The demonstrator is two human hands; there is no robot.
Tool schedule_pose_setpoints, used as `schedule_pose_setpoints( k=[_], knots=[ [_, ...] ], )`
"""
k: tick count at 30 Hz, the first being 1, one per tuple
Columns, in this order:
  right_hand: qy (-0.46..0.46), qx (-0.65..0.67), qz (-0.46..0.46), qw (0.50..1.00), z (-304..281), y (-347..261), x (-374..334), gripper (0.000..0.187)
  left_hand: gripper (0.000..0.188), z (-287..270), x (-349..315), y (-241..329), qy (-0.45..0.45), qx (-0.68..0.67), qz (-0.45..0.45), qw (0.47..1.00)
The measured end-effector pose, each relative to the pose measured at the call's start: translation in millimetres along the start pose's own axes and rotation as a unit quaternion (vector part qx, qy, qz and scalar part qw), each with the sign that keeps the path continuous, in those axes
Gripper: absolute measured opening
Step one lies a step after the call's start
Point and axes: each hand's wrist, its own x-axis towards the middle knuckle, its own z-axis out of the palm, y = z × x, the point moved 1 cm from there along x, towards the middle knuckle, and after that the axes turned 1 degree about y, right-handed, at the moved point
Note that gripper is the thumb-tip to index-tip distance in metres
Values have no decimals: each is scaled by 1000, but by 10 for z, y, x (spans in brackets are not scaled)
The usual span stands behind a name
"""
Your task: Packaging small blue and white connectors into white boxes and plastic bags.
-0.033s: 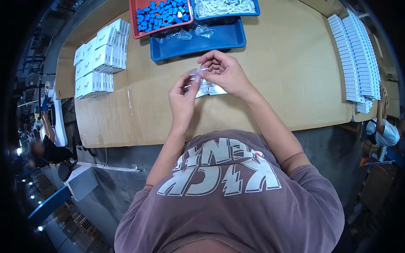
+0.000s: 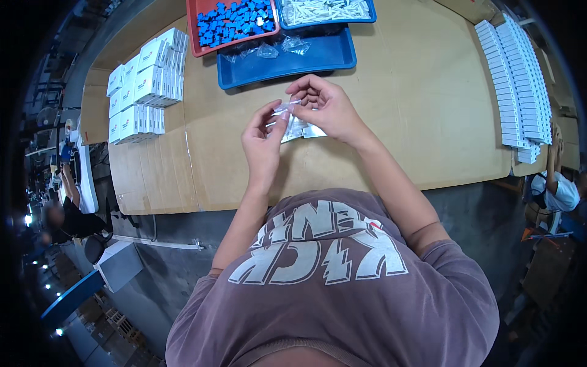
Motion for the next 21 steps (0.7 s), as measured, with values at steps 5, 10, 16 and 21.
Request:
schedule_pose_setpoints(
  k=[5, 10, 16, 21],
  knots=[
    [22, 53, 16, 998, 13, 52, -54, 32, 18, -36, 24, -55, -4, -86, -37, 996],
    [47, 75, 50, 995, -45, 96, -56, 22, 18, -13, 29, -80, -4, -90, -34, 995],
    [52, 62, 63, 995, -76, 133, -74, 14, 17, 0, 37, -93, 2, -125, -43, 991],
    [44, 74, 63, 994, -82, 111, -65, 15, 16, -22, 36, -119, -17, -95, -46, 994]
  ],
)
